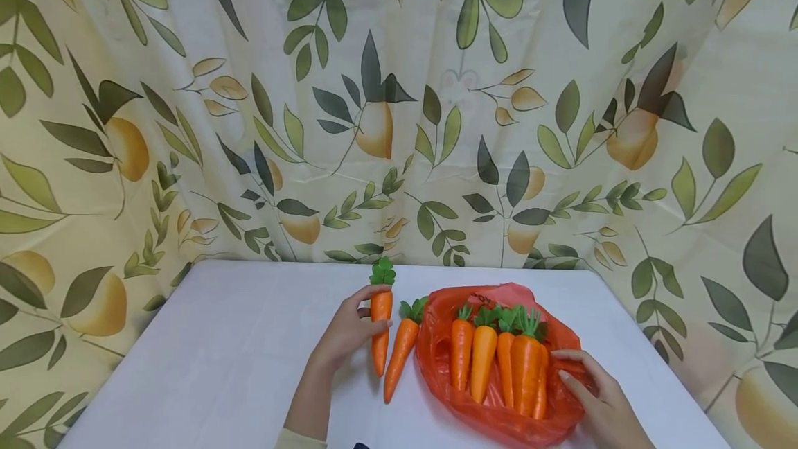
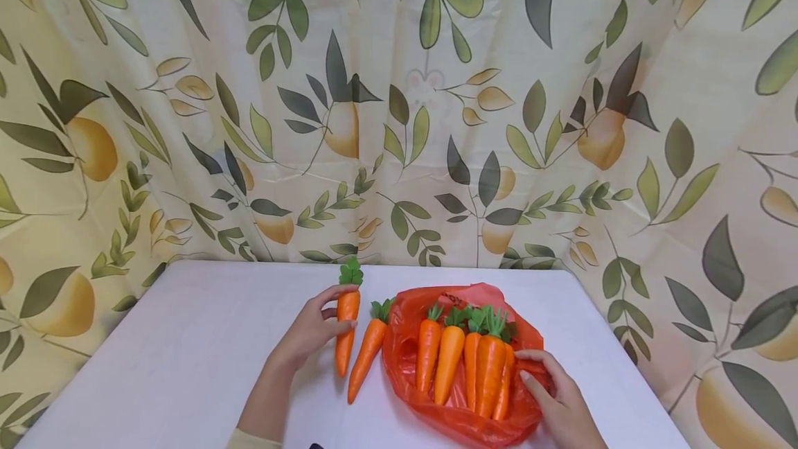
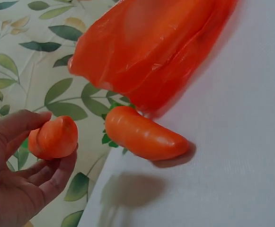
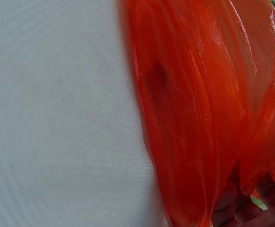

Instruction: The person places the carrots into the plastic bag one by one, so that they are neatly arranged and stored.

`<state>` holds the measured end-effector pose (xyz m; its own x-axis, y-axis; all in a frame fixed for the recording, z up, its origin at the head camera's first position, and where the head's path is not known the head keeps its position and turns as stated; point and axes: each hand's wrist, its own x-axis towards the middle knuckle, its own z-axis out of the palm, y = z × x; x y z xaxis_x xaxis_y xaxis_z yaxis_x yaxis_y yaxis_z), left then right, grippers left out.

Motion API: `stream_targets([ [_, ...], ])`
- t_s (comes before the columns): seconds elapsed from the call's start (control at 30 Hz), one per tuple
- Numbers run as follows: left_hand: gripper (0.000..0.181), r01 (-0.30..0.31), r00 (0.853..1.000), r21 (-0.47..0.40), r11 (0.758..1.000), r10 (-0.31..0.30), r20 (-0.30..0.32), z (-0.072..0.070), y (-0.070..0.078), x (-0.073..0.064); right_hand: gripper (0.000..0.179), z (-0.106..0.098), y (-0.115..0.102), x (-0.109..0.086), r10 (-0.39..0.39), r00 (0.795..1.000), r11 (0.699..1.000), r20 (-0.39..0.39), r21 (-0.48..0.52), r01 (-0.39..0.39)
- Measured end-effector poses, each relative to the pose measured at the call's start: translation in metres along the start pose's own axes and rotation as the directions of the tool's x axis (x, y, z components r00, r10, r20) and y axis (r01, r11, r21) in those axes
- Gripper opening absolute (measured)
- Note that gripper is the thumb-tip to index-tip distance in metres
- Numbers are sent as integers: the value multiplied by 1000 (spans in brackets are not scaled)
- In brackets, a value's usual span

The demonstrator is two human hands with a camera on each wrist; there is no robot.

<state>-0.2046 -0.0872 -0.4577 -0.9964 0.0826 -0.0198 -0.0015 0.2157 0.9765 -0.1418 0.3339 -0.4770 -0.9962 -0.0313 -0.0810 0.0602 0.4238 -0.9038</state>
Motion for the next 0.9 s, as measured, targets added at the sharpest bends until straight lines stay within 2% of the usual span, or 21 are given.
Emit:
stream_targets([
  [0.17,55,-13,1000,-6,1000,13,8,0,6,-1,38,3,2,-1,-40,999,999,-3,24,40],
  [0.3,57,-18,999,-17,1000,18,32,1,8,-1,40,0,1,1,4,1000,1000,9,1,-4],
  [0.47,61,-23,998,-18,1000,24,51,0,14,1,40,1,-3,-1,-4,1000,1000,5,18,4],
  [0.63,60,-62,996,-38,997,64,63,0,24,1,41,2,-2,-1,4,1000,1000,4,25,-4],
  [0.9,58,-112,991,-7,994,112,76,5,39,1,44,0,1,1,39,999,998,14,50,-40],
])
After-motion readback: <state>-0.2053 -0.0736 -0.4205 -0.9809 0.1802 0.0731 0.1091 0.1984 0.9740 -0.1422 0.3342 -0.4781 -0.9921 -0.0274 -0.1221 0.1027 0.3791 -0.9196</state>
